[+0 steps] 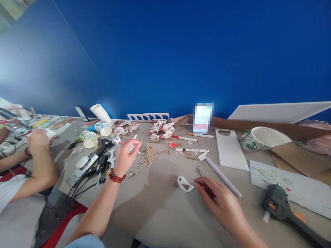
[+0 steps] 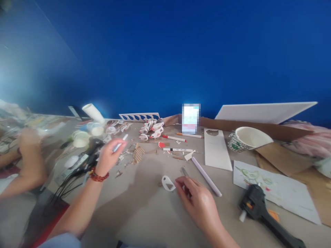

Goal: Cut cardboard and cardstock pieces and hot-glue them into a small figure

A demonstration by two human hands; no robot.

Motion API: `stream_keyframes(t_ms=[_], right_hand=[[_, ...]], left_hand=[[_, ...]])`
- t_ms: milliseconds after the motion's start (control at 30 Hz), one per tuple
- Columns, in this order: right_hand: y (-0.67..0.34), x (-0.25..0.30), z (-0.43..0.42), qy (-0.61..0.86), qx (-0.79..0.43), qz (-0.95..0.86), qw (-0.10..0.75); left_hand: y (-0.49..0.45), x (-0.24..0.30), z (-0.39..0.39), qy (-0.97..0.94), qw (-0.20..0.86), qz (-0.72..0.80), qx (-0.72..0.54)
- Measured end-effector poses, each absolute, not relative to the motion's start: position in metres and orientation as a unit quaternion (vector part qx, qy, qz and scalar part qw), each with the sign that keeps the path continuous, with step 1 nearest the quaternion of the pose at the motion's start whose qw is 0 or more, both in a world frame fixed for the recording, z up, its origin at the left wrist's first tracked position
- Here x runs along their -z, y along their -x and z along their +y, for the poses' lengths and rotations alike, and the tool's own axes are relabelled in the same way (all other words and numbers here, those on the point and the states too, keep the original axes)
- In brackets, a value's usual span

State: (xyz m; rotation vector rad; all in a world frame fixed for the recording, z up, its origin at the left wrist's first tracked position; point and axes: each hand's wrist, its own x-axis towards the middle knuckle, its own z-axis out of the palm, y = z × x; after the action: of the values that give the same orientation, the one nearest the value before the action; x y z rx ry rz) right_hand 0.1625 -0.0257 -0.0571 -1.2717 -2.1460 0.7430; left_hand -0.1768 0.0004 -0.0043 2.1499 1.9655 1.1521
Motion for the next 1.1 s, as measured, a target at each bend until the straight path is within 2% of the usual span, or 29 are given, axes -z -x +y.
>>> stream_keyframes(t_ms=[267,667,900,1100], right_hand=[[-0.161,0.06,-0.025,0.453,-0.284,-0.807,0.252],[-0.16,0.06,-0.024,0.442,-0.274,-0.817,0.249],[-0.159,0.052,-0.024,0.445,-0.272,-0.812,0.26],[-0.161,0.055,-0.023,0.452,-0.267,-0.812,0.255]], left_hand=[[0.222,0.033,-0.017,-0.703,-0.007,0.682,-0.202],[0.226,0.048,0.04,-0.675,-0.039,0.732,-0.086],[0.22,0.058,0.053,-0.659,-0.024,0.749,-0.06],[0.229,0.056,0.049,-0.644,0.031,0.759,-0.086]])
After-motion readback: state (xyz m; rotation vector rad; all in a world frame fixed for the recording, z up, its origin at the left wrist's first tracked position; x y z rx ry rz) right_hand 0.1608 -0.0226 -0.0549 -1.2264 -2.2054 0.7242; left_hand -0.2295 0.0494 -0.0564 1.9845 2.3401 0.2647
